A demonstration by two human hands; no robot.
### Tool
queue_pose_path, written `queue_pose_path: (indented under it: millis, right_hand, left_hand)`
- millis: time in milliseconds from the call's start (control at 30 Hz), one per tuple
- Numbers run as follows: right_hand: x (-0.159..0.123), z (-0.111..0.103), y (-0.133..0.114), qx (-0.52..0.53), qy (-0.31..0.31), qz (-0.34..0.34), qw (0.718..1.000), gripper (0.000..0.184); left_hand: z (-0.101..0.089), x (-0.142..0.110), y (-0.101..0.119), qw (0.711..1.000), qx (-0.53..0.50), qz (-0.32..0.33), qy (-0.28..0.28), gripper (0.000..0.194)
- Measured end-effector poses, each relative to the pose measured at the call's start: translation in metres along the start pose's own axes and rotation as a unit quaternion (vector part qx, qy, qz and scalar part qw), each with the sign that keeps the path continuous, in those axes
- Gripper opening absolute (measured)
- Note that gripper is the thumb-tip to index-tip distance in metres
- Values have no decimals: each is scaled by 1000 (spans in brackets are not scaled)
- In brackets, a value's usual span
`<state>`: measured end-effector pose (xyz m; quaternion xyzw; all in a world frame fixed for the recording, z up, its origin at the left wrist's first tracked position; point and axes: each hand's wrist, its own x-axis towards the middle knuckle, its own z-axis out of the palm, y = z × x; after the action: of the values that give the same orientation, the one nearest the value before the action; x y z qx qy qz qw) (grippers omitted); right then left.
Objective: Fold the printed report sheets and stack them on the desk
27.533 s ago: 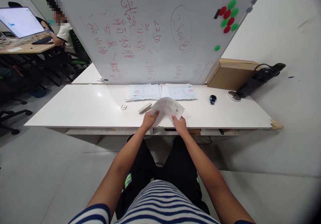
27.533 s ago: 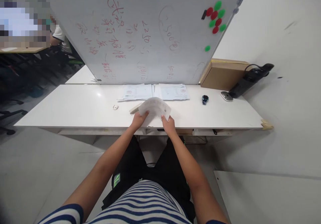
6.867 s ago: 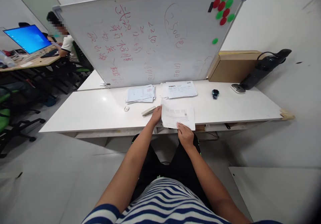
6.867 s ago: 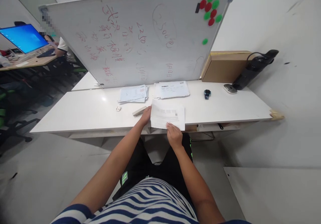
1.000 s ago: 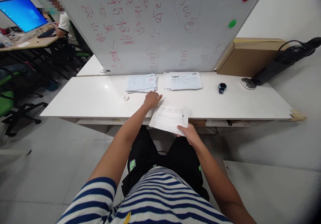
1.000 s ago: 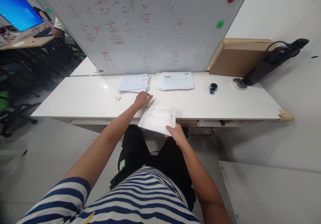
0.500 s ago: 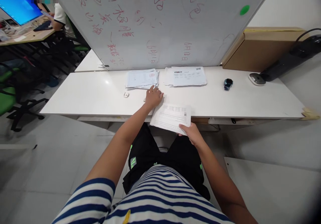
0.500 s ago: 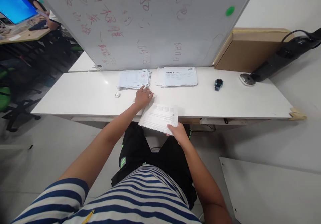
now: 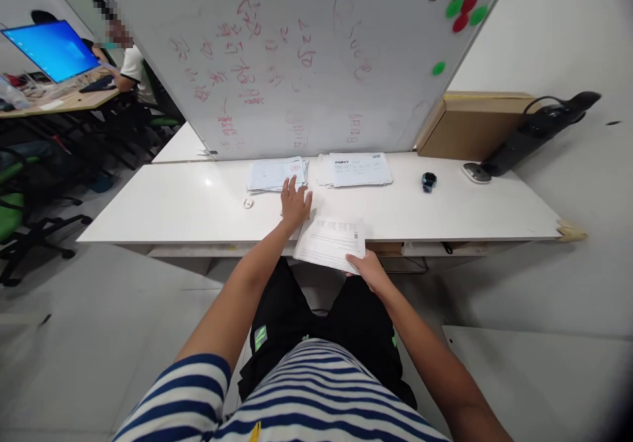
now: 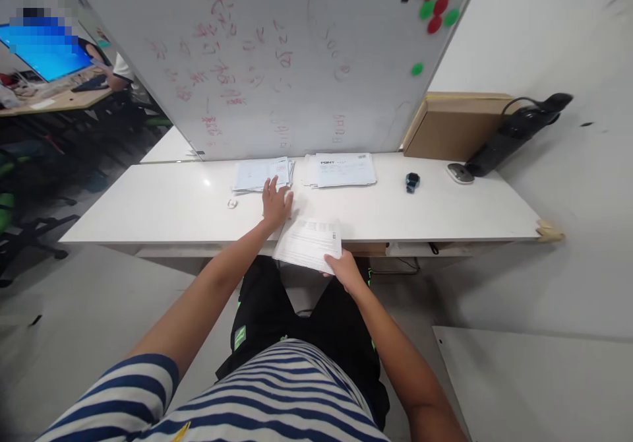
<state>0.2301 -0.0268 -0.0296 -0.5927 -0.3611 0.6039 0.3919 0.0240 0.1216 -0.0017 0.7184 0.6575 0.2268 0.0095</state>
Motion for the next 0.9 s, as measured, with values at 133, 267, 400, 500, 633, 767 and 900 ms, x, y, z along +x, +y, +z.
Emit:
queue_pose_path:
  millis: [133, 267, 400, 500, 633, 767, 900]
  right_hand:
    - [-2, -6, -7, -23, -5, -5, 1000, 36]
    - [-4, -17, -8, -86, 53, -53, 993, 35]
    - [-11, -35, -10, -122, 149, -114, 975, 34]
    - [-24, -48, -17, -105, 168, -144, 970, 39]
    - [-44, -61, -32, -107, 191, -173, 960, 45]
    - [-60, -63, -43, -113, 205, -203, 951, 51]
    - [-63, -58, -43, -118, 194, -167, 959, 45]
  left_hand:
    - [-17, -5, 2, 988, -23, -107, 109, 50]
    - [-25, -18, -27, 978, -71, -139, 141, 49]
    - [-27, -35, -76, 961, -84, -223, 140, 46]
    - [-25, -41, -97, 941, -98, -291, 141, 50]
    - [-21, -39, -96, 959, -89, -251, 98, 47]
    - [-21, -39, -93, 964, -89, -236, 83, 45]
    - [-21, -40, -99, 972, -90, -211, 56, 47]
